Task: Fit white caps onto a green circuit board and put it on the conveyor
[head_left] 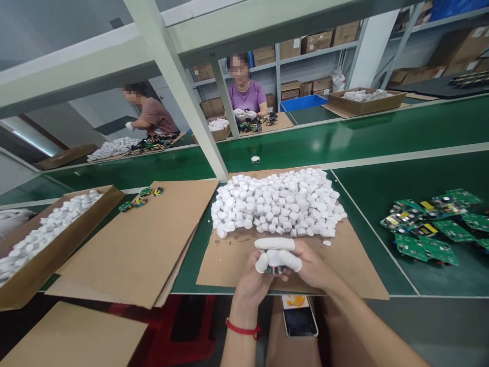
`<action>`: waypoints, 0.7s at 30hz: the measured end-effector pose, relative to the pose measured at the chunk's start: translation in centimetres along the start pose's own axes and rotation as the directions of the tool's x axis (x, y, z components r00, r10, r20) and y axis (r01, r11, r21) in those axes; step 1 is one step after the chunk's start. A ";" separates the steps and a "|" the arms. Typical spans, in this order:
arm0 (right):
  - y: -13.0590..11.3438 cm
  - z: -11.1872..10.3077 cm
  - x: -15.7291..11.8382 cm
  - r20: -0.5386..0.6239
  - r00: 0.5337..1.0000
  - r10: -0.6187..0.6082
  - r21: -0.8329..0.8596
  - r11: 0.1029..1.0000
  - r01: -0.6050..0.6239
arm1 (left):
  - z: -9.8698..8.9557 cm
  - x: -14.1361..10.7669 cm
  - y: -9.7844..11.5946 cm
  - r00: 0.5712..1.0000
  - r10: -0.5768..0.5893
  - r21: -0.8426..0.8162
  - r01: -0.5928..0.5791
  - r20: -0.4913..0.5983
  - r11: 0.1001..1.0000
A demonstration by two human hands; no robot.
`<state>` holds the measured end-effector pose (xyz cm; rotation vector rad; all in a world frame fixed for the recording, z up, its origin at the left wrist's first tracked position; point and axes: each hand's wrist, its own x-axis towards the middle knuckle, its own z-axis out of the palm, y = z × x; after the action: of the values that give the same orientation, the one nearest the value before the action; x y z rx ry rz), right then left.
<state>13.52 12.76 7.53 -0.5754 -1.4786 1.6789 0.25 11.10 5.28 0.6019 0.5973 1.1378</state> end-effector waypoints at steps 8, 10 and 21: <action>-0.6 -0.8 -0.3 0.012 0.997 -0.077 -0.218 0.973 0.077 | -0.5 0.4 0.4 0.996 -0.091 -0.024 0.091 0.023 0.996; -0.7 -0.8 -0.4 0.008 0.995 -0.095 -0.279 0.956 0.093 | -0.7 0.4 0.3 0.995 -0.098 -0.036 0.099 0.026 0.994; 1.1 -0.7 -0.7 -0.088 0.983 -0.161 0.078 0.983 0.168 | 0.0 -0.6 0.2 0.999 0.023 -0.074 -0.020 0.043 0.997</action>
<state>14.17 12.58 6.18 -0.4568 -1.3520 1.5634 -0.10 10.62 5.47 0.5695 0.5105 1.1594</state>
